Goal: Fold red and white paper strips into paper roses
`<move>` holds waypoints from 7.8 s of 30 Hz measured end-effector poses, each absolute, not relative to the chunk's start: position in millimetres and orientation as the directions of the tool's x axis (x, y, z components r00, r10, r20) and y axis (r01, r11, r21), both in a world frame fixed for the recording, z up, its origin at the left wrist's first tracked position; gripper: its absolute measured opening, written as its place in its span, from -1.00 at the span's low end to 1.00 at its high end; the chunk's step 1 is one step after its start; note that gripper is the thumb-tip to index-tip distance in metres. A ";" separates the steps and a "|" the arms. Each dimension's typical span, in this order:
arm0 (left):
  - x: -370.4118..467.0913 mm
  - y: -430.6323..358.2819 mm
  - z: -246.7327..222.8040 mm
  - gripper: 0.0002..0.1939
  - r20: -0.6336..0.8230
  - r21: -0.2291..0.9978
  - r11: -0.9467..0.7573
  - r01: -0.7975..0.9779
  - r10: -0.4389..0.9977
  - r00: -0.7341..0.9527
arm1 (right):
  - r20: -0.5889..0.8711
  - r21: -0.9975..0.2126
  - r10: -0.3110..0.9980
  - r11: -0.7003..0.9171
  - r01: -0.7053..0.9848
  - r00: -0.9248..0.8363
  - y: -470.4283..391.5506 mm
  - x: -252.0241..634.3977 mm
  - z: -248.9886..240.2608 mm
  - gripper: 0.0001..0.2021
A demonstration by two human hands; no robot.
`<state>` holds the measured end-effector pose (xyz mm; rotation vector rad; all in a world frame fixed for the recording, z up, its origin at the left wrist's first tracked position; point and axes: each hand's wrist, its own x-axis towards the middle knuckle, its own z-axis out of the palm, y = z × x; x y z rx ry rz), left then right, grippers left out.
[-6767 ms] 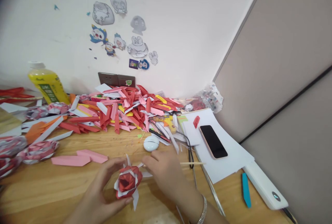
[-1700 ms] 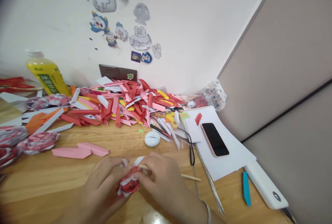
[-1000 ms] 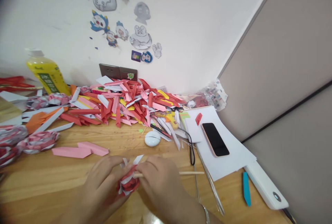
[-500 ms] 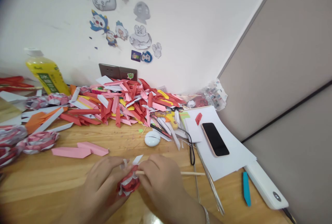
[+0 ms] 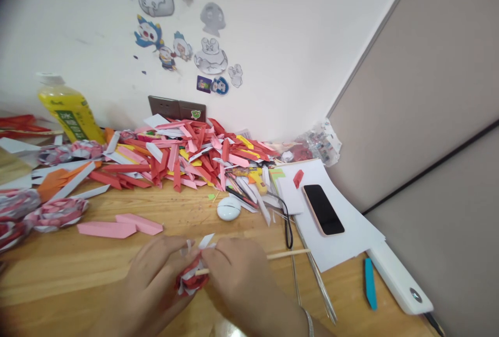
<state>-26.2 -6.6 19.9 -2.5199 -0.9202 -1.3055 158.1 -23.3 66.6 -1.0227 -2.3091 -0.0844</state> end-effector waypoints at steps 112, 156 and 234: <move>-24.8 -4.5 24.8 -0.77 0.689 0.126 -0.712 0.691 0.564 0.455 | 0.618 0.061 0.614 0.585 0.808 -0.491 -15.2 150.6 43.7 -0.62; -26.4 -6.7 22.8 -0.74 0.692 0.175 -0.711 0.681 0.581 0.428 | 0.512 -0.576 0.829 0.526 0.626 -0.226 -18.8 150.5 37.4 -0.80; -24.6 -6.9 26.2 -0.74 0.684 0.162 -0.716 0.679 0.577 0.445 | 0.597 -0.359 0.762 0.535 0.765 -0.252 -20.9 151.6 49.0 -0.75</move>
